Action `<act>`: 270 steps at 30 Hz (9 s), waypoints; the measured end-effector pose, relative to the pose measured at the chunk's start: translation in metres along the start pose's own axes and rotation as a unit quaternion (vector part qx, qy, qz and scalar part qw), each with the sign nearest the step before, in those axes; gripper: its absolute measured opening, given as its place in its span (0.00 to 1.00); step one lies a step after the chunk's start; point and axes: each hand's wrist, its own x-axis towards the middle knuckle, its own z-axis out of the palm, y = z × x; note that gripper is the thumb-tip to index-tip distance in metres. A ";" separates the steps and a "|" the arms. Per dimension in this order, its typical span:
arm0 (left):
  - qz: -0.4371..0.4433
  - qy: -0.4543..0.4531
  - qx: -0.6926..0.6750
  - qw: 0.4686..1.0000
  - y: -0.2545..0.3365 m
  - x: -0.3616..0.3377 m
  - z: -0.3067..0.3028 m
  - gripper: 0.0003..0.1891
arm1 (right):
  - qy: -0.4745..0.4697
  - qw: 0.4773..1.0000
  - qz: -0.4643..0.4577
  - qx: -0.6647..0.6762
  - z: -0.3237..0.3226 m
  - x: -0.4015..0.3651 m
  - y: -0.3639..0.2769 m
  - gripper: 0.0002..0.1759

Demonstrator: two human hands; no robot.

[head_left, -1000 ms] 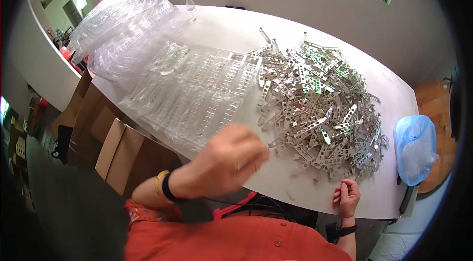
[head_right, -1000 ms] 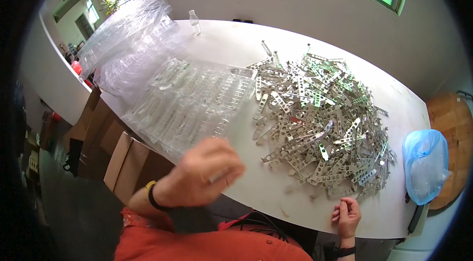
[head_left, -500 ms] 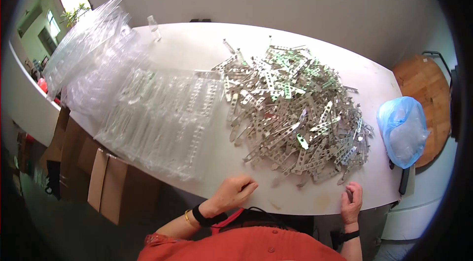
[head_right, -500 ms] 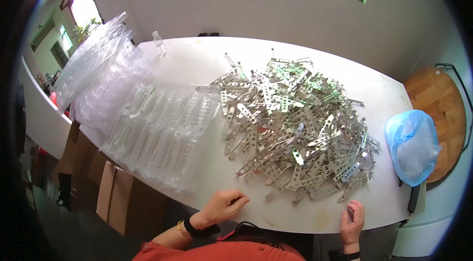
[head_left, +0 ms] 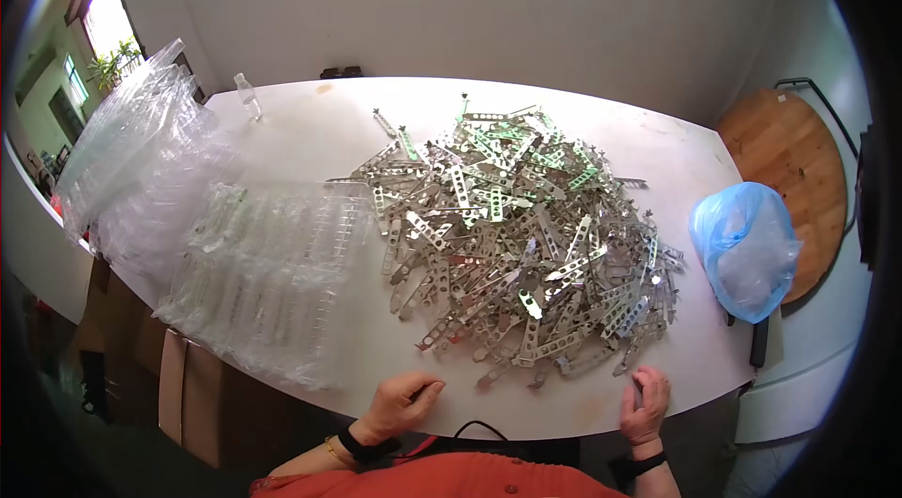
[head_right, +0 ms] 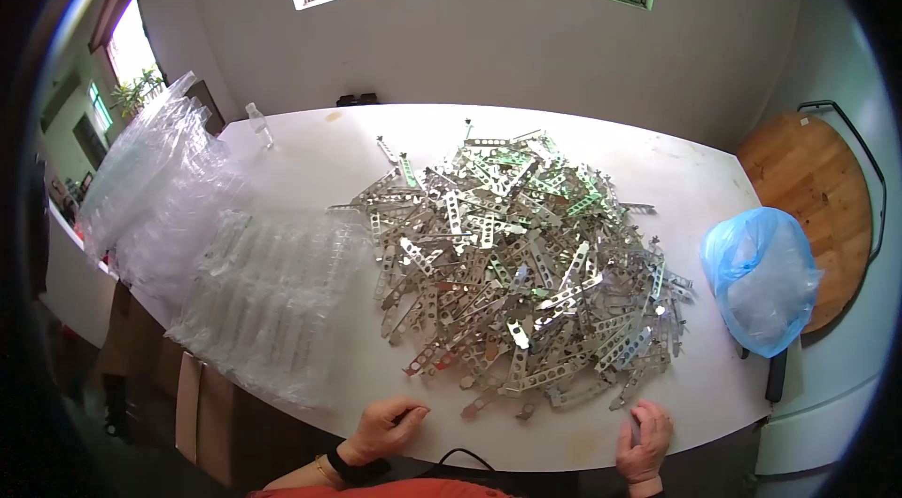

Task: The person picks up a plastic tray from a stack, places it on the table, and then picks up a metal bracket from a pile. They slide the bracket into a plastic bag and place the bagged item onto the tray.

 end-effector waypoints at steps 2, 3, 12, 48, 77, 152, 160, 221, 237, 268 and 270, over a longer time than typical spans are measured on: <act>-0.012 -0.003 0.000 1.000 0.001 0.000 0.000 0.05 | 0.003 1.000 0.001 0.012 -0.001 0.001 -0.002 0.15; -0.026 -0.005 0.002 1.000 0.002 -0.001 0.000 0.05 | 0.004 1.000 0.000 0.010 -0.001 0.000 -0.002 0.15; -0.030 0.043 0.009 0.999 -0.004 -0.004 0.008 0.07 | 0.005 0.999 -0.019 0.035 0.002 -0.006 0.010 0.16; -0.042 0.072 -0.046 0.995 -0.008 -0.003 0.015 0.08 | -0.075 0.987 -0.059 0.127 -0.035 0.004 0.002 0.24; 0.088 0.110 0.068 0.988 -0.013 0.001 0.019 0.03 | 0.235 0.788 -0.499 0.274 -0.105 0.090 -0.142 0.06; 0.055 0.106 0.076 0.990 -0.009 0.006 0.019 0.03 | 0.136 0.563 -0.239 0.779 -0.090 0.054 -0.177 0.05; 0.060 0.105 0.084 0.989 -0.009 0.006 0.018 0.03 | 0.127 0.522 -0.217 0.815 -0.091 0.056 -0.189 0.05; 0.018 0.115 0.085 0.990 0.002 0.001 0.020 0.05 | -0.052 0.518 -0.360 0.774 -0.228 0.036 -0.196 0.12; 0.070 0.119 0.087 0.987 -0.007 0.003 0.022 0.02 | -0.289 0.660 -0.437 0.538 -0.237 0.018 -0.148 0.10; 0.045 0.090 0.110 0.989 0.001 0.006 0.018 0.03 | -0.230 0.766 0.287 0.527 -0.024 0.055 -0.040 0.12; 0.040 0.092 0.117 0.988 0.003 0.007 0.018 0.02 | -0.235 0.761 0.299 0.526 -0.013 0.047 -0.029 0.12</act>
